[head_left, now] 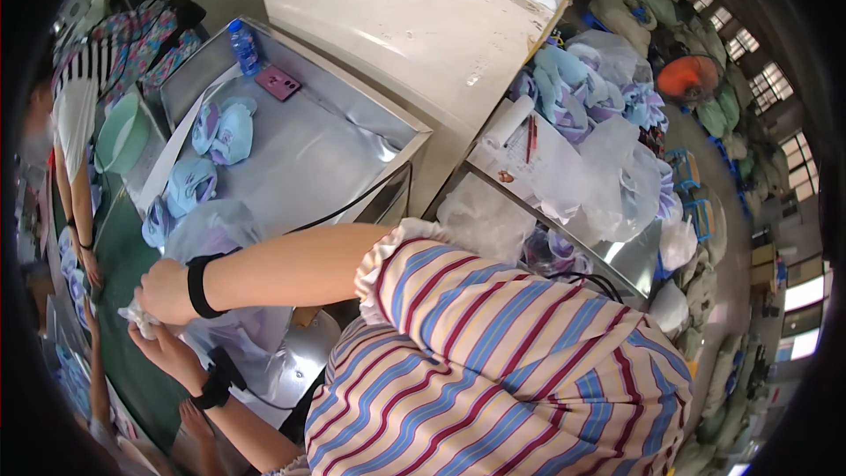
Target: The person repeatedly picks up light blue and purple slippers from a large sack and a table, places them into clear plastic bags, and hands the filled bags to coworkers. The process is continuous, with the person refilling the sack and continuing to pack slippers throughout the clip.
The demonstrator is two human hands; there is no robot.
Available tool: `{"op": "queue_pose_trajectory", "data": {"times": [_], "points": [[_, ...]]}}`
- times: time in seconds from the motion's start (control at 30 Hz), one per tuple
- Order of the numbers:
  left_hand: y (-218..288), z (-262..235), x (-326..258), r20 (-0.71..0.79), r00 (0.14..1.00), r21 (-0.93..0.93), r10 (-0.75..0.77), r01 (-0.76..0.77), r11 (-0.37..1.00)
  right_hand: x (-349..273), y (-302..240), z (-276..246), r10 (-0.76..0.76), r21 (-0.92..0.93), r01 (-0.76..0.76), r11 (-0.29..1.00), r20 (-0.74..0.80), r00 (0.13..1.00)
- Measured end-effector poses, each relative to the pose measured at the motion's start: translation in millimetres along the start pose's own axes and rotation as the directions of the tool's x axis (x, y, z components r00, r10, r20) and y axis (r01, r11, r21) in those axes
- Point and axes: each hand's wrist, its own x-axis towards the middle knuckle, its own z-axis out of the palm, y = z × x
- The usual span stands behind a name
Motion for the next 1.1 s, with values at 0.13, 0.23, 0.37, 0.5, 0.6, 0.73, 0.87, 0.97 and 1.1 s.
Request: {"op": "queue_pose_trajectory", "data": {"times": [0.13, 0.23, 0.37, 0.5, 0.6, 0.73, 0.87, 0.97, 1.1], "points": [[-6.3, 10.4, -20.8, 0.313, 0.947, 0.121, -0.065, 0.028, 0.992, -10.6, 11.8, -1.9, 0.001, -0.056, 0.001, 0.998, 0.043, 0.999], [-11.1, 23.8, -39.6, 0.328, 0.928, -0.042, -0.177, 0.201, 0.979, -13.9, 8.6, -34.3, 0.001, 0.078, 0.001, 0.997, -0.031, 1.000], [-3.4, 9.6, -32.0, 0.194, 0.971, -0.102, -0.141, 0.162, 0.981, -17.0, 13.5, -31.5, -0.160, 0.081, 0.145, 0.986, 0.244, 0.956], [15.3, 37.4, -37.2, 0.117, 0.985, -0.008, -0.126, 0.127, 0.992, -23.6, 55.3, -62.3, -0.169, 0.067, 0.159, 0.985, 0.203, 0.965], [12.9, 32.6, -43.5, 0.077, 0.981, -0.119, -0.176, 0.185, 0.976, 9.5, 59.3, -153.8, -0.220, -0.160, 0.268, 0.950, 0.263, 0.939], [20.9, 22.7, -61.1, 0.014, 0.981, -0.358, -0.195, 0.187, 0.915, 54.1, 31.7, -202.4, -0.331, 0.038, 0.368, 0.929, 0.528, 0.782], [31.0, 22.1, -68.5, 0.009, 0.990, -0.428, -0.143, 0.133, 0.894, 14.1, 20.8, -120.2, -0.304, -0.020, 0.398, 0.917, 0.612, 0.730], [34.8, 20.9, -70.5, 0.012, 0.997, -0.498, -0.082, 0.077, 0.864, 9.2, 32.6, -72.7, -0.299, 0.311, 0.105, 0.944, 0.681, 0.669], [29.1, 11.3, -84.0, -0.078, 0.991, -0.232, -0.108, 0.087, 0.969, 3.3, 55.2, -56.4, -0.389, 0.707, -0.277, 0.651, 0.624, 0.678]]}}
